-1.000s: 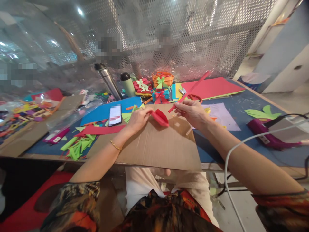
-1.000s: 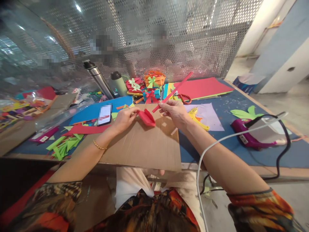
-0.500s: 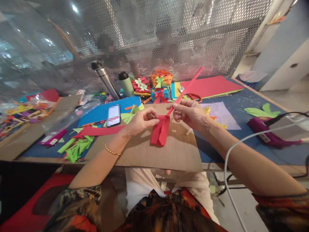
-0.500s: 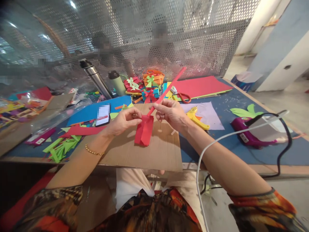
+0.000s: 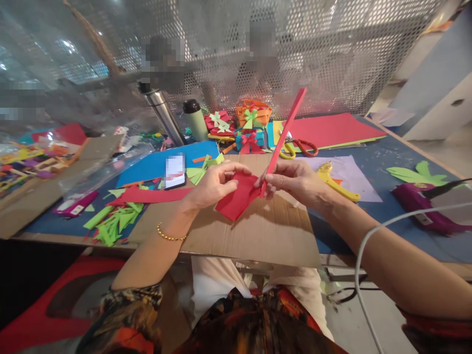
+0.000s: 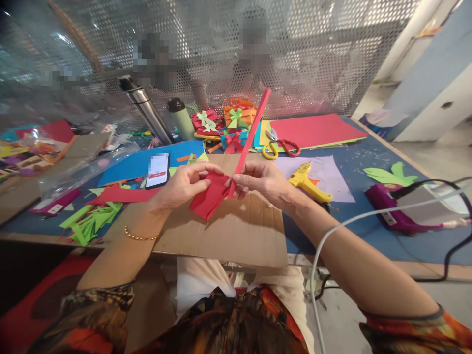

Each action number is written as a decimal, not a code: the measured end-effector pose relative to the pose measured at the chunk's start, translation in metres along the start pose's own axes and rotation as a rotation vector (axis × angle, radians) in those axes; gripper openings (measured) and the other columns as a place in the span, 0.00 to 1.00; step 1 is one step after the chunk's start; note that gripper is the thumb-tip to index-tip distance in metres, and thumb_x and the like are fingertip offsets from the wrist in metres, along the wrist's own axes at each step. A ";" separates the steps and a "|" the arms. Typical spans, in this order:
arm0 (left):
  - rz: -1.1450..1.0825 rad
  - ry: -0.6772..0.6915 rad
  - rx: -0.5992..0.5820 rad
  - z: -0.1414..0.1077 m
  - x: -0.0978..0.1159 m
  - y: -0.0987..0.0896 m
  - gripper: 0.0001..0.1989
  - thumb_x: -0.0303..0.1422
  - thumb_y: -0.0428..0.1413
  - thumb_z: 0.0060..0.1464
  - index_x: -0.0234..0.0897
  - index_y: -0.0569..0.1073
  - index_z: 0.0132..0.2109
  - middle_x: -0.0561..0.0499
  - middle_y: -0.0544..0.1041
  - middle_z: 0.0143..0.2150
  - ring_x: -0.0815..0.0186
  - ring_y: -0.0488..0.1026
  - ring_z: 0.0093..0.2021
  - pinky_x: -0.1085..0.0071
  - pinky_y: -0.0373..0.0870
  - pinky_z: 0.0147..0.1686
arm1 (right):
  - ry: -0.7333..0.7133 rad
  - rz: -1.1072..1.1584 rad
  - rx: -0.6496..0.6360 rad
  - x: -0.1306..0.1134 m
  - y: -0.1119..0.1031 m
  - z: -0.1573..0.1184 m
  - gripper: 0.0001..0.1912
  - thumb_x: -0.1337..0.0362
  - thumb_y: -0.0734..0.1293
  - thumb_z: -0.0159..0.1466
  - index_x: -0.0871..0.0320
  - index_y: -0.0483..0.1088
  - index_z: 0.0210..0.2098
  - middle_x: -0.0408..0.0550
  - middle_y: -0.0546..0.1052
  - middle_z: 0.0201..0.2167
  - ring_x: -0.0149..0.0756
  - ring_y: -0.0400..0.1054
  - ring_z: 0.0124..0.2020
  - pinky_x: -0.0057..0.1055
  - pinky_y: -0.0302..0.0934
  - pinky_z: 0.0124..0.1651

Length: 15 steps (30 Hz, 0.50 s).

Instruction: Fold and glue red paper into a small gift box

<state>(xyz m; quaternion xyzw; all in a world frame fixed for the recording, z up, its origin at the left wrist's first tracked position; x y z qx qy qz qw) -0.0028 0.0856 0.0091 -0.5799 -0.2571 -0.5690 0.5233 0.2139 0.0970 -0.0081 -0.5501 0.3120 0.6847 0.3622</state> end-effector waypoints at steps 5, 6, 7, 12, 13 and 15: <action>0.031 0.027 -0.028 -0.004 0.001 -0.004 0.15 0.27 0.57 0.47 0.35 0.79 0.44 0.46 0.78 0.48 0.65 0.78 0.41 0.72 0.75 0.37 | 0.029 0.011 -0.003 0.002 0.000 -0.003 0.20 0.44 0.80 0.55 0.55 0.82 0.33 0.47 0.83 0.28 0.33 0.74 0.26 0.32 0.73 0.33; 0.064 0.050 -0.026 -0.004 0.002 -0.005 0.15 0.27 0.56 0.47 0.36 0.80 0.43 0.46 0.77 0.47 0.64 0.77 0.42 0.72 0.75 0.38 | 0.038 0.015 -0.001 0.002 0.000 -0.003 0.20 0.45 0.80 0.56 0.55 0.82 0.33 0.47 0.83 0.28 0.33 0.75 0.26 0.32 0.73 0.33; 0.109 0.077 -0.024 -0.004 0.002 -0.005 0.15 0.27 0.55 0.48 0.36 0.80 0.43 0.47 0.77 0.46 0.64 0.77 0.43 0.71 0.74 0.39 | 0.054 0.020 -0.001 0.003 0.001 -0.003 0.21 0.45 0.80 0.56 0.56 0.82 0.34 0.48 0.83 0.28 0.33 0.75 0.26 0.31 0.73 0.32; 0.395 0.158 -0.016 -0.006 -0.004 -0.006 0.19 0.26 0.52 0.48 0.39 0.82 0.45 0.47 0.77 0.43 0.60 0.74 0.45 0.66 0.70 0.44 | 0.104 0.071 0.043 0.006 0.009 -0.004 0.26 0.42 0.80 0.54 0.59 0.79 0.33 0.47 0.81 0.26 0.31 0.74 0.23 0.29 0.70 0.27; 0.424 0.155 -0.022 -0.007 -0.006 -0.006 0.19 0.27 0.52 0.49 0.39 0.82 0.45 0.48 0.77 0.43 0.60 0.75 0.45 0.65 0.70 0.45 | 0.098 0.072 0.080 0.008 0.010 -0.003 0.26 0.41 0.80 0.53 0.59 0.79 0.32 0.46 0.80 0.24 0.30 0.72 0.22 0.28 0.69 0.26; 0.433 0.146 -0.048 -0.007 -0.008 -0.006 0.19 0.27 0.51 0.49 0.40 0.82 0.45 0.48 0.77 0.42 0.60 0.75 0.44 0.64 0.69 0.46 | 0.076 0.061 0.174 0.010 0.011 -0.002 0.26 0.42 0.80 0.52 0.58 0.77 0.29 0.43 0.77 0.20 0.29 0.69 0.20 0.27 0.66 0.25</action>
Point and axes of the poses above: each hand's wrist, its own z-axis towards the middle knuckle, its own y-axis out of the palm, x = y × z, the point moved 2 cm from there along z, towards the middle knuckle
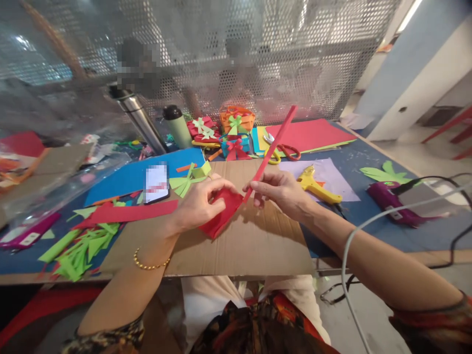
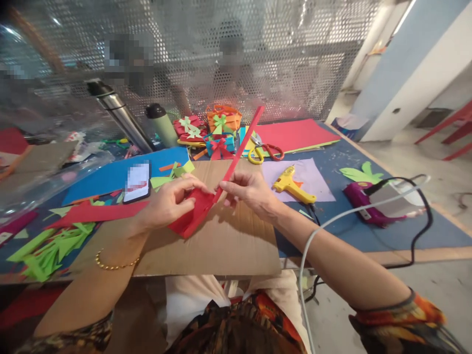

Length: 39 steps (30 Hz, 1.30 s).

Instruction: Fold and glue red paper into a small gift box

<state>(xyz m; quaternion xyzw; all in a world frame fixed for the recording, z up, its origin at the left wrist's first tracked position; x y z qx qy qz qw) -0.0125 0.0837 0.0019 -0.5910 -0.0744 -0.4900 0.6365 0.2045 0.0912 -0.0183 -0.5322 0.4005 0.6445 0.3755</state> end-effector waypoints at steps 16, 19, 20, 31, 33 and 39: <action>-0.147 -0.079 -0.050 -0.003 0.006 0.014 0.07 0.35 0.62 0.54 0.39 0.80 0.40 0.52 0.78 0.39 0.65 0.74 0.39 0.68 0.70 0.43 | -0.027 0.019 0.087 0.001 0.001 -0.001 0.25 0.44 0.80 0.51 0.58 0.73 0.25 0.39 0.71 0.18 0.25 0.62 0.17 0.26 0.58 0.21; -0.173 -0.085 -0.038 -0.003 0.004 0.016 0.08 0.35 0.63 0.55 0.39 0.80 0.41 0.51 0.77 0.39 0.65 0.74 0.39 0.67 0.69 0.43 | -0.032 0.026 0.093 0.001 0.001 -0.001 0.25 0.44 0.81 0.50 0.58 0.74 0.24 0.38 0.71 0.17 0.24 0.62 0.17 0.26 0.57 0.20; -0.199 -0.093 -0.036 -0.003 0.003 0.016 0.09 0.36 0.63 0.55 0.38 0.80 0.42 0.51 0.78 0.40 0.65 0.74 0.40 0.67 0.70 0.43 | -0.031 0.024 0.095 0.001 0.001 -0.001 0.24 0.45 0.81 0.50 0.59 0.74 0.25 0.38 0.71 0.17 0.24 0.61 0.16 0.25 0.56 0.20; -0.627 -0.524 -0.166 -0.009 0.012 0.028 0.22 0.44 0.71 0.48 0.35 0.79 0.45 0.52 0.81 0.34 0.69 0.75 0.31 0.74 0.69 0.31 | -0.090 -0.002 0.118 0.000 0.005 -0.004 0.21 0.48 0.79 0.55 0.59 0.74 0.27 0.40 0.74 0.18 0.25 0.63 0.16 0.27 0.58 0.20; -0.721 -0.581 -0.144 -0.010 0.014 0.032 0.23 0.46 0.72 0.46 0.35 0.79 0.43 0.52 0.81 0.33 0.70 0.74 0.29 0.75 0.68 0.29 | -0.087 -0.035 0.144 0.001 0.007 -0.006 0.20 0.48 0.78 0.56 0.59 0.74 0.27 0.39 0.73 0.17 0.26 0.63 0.16 0.27 0.59 0.21; -0.872 -0.666 -0.059 -0.007 0.012 0.031 0.24 0.47 0.76 0.40 0.35 0.81 0.37 0.55 0.79 0.29 0.75 0.70 0.24 0.78 0.62 0.24 | -0.103 -0.033 0.063 0.000 0.009 -0.008 0.21 0.47 0.78 0.58 0.59 0.76 0.34 0.40 0.75 0.23 0.25 0.65 0.19 0.26 0.61 0.22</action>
Point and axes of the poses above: each hand's wrist, its own z-axis towards the middle knuckle, its own y-axis out of the palm, x = y × z, the point moved 2 cm from there along z, towards the middle knuckle
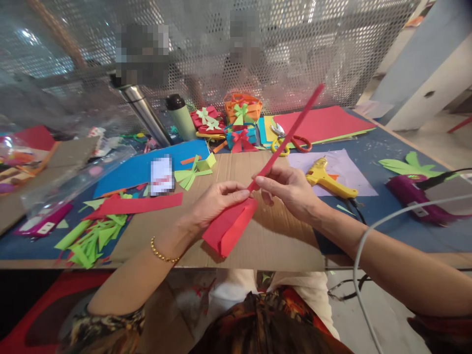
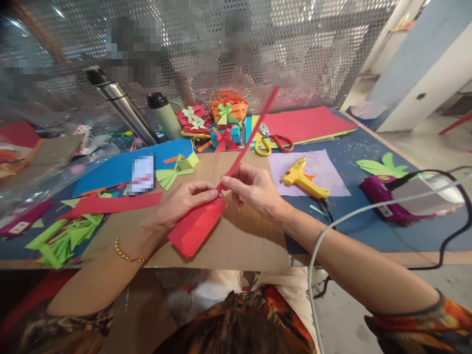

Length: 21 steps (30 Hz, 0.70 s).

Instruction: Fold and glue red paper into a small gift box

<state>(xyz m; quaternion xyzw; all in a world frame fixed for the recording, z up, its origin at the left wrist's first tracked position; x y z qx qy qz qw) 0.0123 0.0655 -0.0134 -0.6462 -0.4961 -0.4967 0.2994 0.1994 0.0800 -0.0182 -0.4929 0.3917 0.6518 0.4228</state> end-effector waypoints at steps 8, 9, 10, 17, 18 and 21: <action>-0.036 -0.034 -0.226 -0.002 0.002 0.000 0.24 0.48 0.76 0.42 0.34 0.84 0.37 0.51 0.82 0.33 0.70 0.76 0.31 0.75 0.69 0.34 | -0.034 0.068 -0.130 -0.001 -0.002 0.002 0.22 0.46 0.80 0.56 0.58 0.77 0.33 0.38 0.73 0.21 0.24 0.64 0.17 0.25 0.58 0.21; -0.001 -0.012 -0.210 -0.003 0.002 0.000 0.24 0.49 0.76 0.42 0.34 0.85 0.38 0.50 0.82 0.34 0.70 0.76 0.32 0.75 0.69 0.34 | -0.035 0.042 -0.089 -0.001 -0.002 0.002 0.22 0.46 0.80 0.56 0.59 0.76 0.30 0.38 0.72 0.19 0.23 0.62 0.17 0.25 0.56 0.20; 0.041 0.014 -0.183 -0.003 0.002 0.000 0.25 0.50 0.75 0.43 0.35 0.85 0.40 0.50 0.83 0.35 0.70 0.75 0.33 0.75 0.68 0.35 | -0.028 0.013 -0.049 -0.001 -0.003 0.002 0.22 0.46 0.79 0.56 0.59 0.76 0.28 0.38 0.70 0.16 0.23 0.59 0.17 0.25 0.54 0.20; 0.220 0.097 -0.035 -0.004 0.000 0.000 0.25 0.47 0.72 0.47 0.35 0.83 0.47 0.47 0.84 0.41 0.67 0.76 0.36 0.73 0.69 0.35 | 0.100 0.006 0.044 0.001 -0.004 0.004 0.26 0.43 0.81 0.51 0.60 0.74 0.22 0.41 0.73 0.17 0.21 0.55 0.14 0.25 0.47 0.17; 0.220 0.104 -0.013 -0.004 0.001 0.000 0.25 0.46 0.72 0.47 0.35 0.83 0.48 0.48 0.84 0.40 0.68 0.76 0.35 0.73 0.69 0.35 | 0.110 0.020 0.047 0.001 -0.004 0.004 0.27 0.43 0.81 0.50 0.60 0.74 0.21 0.41 0.72 0.17 0.21 0.56 0.14 0.25 0.47 0.17; 0.237 0.102 0.034 -0.006 0.001 0.002 0.23 0.45 0.72 0.46 0.35 0.81 0.46 0.51 0.82 0.34 0.69 0.74 0.30 0.74 0.66 0.30 | 0.136 0.042 0.050 0.000 -0.004 0.005 0.27 0.44 0.82 0.47 0.59 0.72 0.20 0.40 0.71 0.15 0.21 0.56 0.13 0.25 0.44 0.16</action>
Point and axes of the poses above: each hand's wrist, its own z-axis towards the middle knuckle, its own y-axis out of the palm, x = y × z, the point moved 2 cm from there along z, towards the middle knuckle
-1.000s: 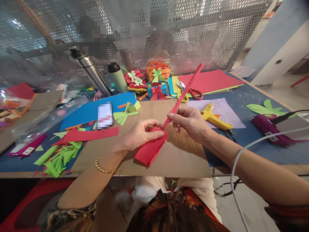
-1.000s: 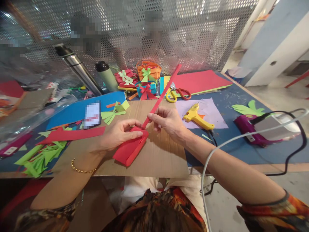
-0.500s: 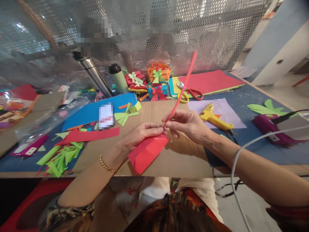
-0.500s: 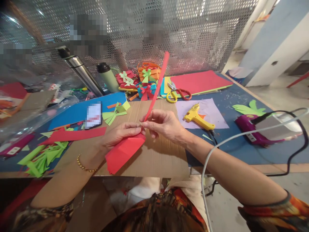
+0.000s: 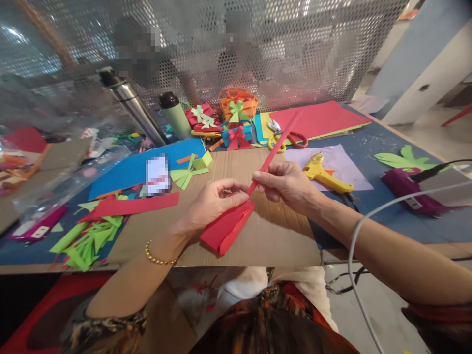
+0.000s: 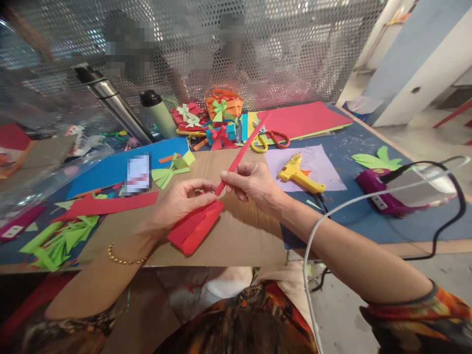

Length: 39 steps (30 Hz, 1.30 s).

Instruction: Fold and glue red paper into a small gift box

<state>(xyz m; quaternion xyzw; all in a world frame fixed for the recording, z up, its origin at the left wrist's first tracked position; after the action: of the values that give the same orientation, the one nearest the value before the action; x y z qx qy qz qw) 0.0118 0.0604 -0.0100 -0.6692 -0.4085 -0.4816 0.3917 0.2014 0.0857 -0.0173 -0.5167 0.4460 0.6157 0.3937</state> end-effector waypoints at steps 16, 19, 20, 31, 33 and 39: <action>0.119 0.138 0.002 0.000 0.004 0.003 0.15 0.43 0.66 0.53 0.34 0.81 0.37 0.49 0.80 0.36 0.66 0.74 0.36 0.71 0.68 0.35 | -0.098 -0.159 0.014 -0.003 0.004 -0.003 0.28 0.40 0.79 0.53 0.59 0.73 0.20 0.40 0.68 0.13 0.23 0.56 0.14 0.26 0.47 0.17; 0.074 0.105 0.007 0.000 0.002 0.003 0.16 0.45 0.67 0.52 0.35 0.82 0.38 0.49 0.80 0.36 0.67 0.73 0.34 0.72 0.67 0.33 | -0.135 -0.175 0.024 -0.004 0.004 -0.002 0.30 0.38 0.78 0.52 0.59 0.73 0.21 0.40 0.68 0.13 0.24 0.57 0.14 0.26 0.47 0.17; 0.061 0.088 0.006 0.000 0.001 0.003 0.17 0.45 0.67 0.52 0.35 0.82 0.39 0.50 0.80 0.36 0.67 0.73 0.34 0.72 0.66 0.32 | -0.141 -0.178 0.026 -0.004 0.004 -0.002 0.30 0.37 0.78 0.52 0.59 0.73 0.21 0.40 0.68 0.13 0.24 0.57 0.14 0.26 0.47 0.17; -0.092 -0.063 -0.002 0.002 -0.004 0.000 0.23 0.48 0.74 0.40 0.35 0.81 0.36 0.52 0.79 0.30 0.68 0.73 0.28 0.73 0.65 0.29 | -0.128 -0.175 -0.006 0.002 0.000 -0.001 0.29 0.38 0.76 0.56 0.59 0.72 0.23 0.39 0.68 0.14 0.23 0.57 0.15 0.26 0.47 0.20; -0.106 -0.056 -0.003 0.002 -0.003 0.000 0.22 0.47 0.75 0.39 0.35 0.81 0.35 0.53 0.79 0.30 0.69 0.72 0.28 0.73 0.64 0.29 | -0.123 -0.135 -0.030 0.002 0.001 -0.001 0.28 0.40 0.77 0.57 0.59 0.73 0.24 0.38 0.68 0.14 0.24 0.58 0.16 0.26 0.49 0.20; -0.134 -0.094 -0.002 0.001 0.000 0.001 0.22 0.45 0.76 0.37 0.35 0.81 0.34 0.53 0.78 0.30 0.70 0.71 0.28 0.73 0.64 0.30 | -0.109 -0.070 -0.077 0.004 0.002 0.000 0.26 0.41 0.77 0.56 0.59 0.74 0.27 0.38 0.69 0.16 0.24 0.59 0.17 0.26 0.50 0.20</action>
<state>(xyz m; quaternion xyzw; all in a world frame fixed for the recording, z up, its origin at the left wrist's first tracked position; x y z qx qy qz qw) 0.0130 0.0613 -0.0099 -0.6627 -0.4696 -0.4752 0.3383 0.1989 0.0851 -0.0212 -0.5125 0.3817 0.6454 0.4185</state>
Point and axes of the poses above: each hand's wrist, its own z-axis towards the middle knuckle, its own y-axis out of the palm, x = y × z, the point moved 2 cm from there along z, towards the middle knuckle
